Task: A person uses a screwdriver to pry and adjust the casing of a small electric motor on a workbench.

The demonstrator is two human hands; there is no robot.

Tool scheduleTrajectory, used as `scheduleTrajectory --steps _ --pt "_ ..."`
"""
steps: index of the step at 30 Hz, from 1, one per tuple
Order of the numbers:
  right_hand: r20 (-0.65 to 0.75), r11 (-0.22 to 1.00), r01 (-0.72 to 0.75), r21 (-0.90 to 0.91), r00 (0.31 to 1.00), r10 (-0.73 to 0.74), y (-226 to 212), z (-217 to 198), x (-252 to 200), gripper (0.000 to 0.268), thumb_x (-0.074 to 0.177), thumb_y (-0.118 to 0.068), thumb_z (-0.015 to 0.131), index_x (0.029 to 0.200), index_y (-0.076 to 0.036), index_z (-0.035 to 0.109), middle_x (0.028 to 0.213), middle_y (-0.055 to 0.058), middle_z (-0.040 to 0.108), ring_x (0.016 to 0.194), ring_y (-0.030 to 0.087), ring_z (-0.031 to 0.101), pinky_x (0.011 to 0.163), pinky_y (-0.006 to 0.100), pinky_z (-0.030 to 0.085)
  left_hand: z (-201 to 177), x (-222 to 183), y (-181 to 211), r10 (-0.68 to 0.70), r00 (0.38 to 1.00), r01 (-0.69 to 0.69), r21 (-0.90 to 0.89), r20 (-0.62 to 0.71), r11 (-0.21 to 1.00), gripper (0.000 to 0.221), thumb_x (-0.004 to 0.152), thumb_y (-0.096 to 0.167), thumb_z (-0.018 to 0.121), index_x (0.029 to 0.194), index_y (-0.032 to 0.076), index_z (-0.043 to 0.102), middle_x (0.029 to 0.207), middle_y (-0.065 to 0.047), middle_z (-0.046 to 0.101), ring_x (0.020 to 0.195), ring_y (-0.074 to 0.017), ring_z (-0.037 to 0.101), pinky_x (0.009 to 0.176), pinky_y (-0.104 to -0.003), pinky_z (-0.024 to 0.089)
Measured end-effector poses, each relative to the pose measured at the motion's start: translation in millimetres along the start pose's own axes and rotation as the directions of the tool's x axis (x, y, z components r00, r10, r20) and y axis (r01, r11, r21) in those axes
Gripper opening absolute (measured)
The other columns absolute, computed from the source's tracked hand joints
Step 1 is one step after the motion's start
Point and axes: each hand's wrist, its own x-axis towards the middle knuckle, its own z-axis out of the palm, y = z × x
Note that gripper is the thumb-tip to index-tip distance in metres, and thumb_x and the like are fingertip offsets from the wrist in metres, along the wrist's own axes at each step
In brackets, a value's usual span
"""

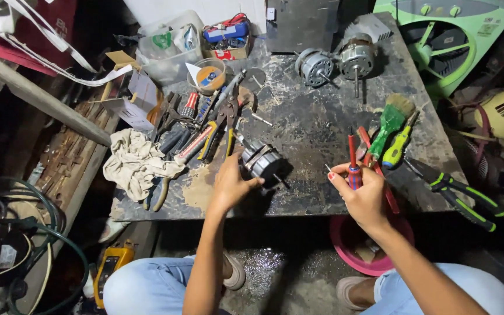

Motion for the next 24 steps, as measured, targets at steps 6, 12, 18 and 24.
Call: scheduleTrajectory --steps 6,12,18,24 --pt "0.004 1.0 -0.007 0.007 1.0 0.007 1.4 3.1 -6.3 0.011 0.082 -0.004 0.082 0.091 -0.001 0.076 0.05 0.009 0.057 0.045 0.011 0.055 0.045 0.023 0.049 5.9 -18.8 28.5 0.543 0.77 -0.397 0.414 -0.335 0.819 0.042 0.072 0.033 0.085 0.101 0.01 0.065 0.094 -0.008 0.058 0.091 -0.0317 0.061 0.079 -0.042 0.05" --pt "0.022 0.998 0.032 -0.055 0.999 -0.03 11.8 0.9 -3.8 0.013 0.084 -0.006 0.083 0.093 -0.002 0.076 0.053 0.008 0.058 0.047 0.01 0.057 0.046 0.023 0.05 85.6 109.9 36.6 0.787 0.611 -0.441 0.787 -0.089 0.432 0.014 0.063 0.013 0.078 0.076 0.009 0.075 0.068 -0.015 0.064 0.065 -0.0376 0.065 0.068 -0.052 0.044" --pt "-0.011 1.0 0.019 -0.017 1.0 -0.02 19.9 -2.6 3.1 0.011 0.084 -0.004 0.082 0.092 -0.001 0.075 0.053 0.008 0.059 0.046 0.009 0.057 0.044 0.023 0.049 63.1 118.7 54.8 0.336 0.886 -0.447 0.782 0.32 0.435 0.03 0.09 0.036 0.056 0.097 0.019 0.08 0.086 -0.002 0.079 0.083 -0.0284 0.078 0.061 -0.045 0.055" --pt "-0.006 1.0 0.029 0.01 1.0 -0.029 -10.2 -10.2 3.8 0.011 0.085 -0.004 0.082 0.093 -0.001 0.075 0.057 0.009 0.061 0.047 0.009 0.056 0.044 0.022 0.049 20.4 124.2 32.1 0.146 0.954 -0.274 0.571 0.26 0.774 0.078 0.072 0.037 0.074 0.138 0.009 0.045 0.111 -0.023 0.07 0.105 -0.0499 0.069 0.085 -0.064 0.054"
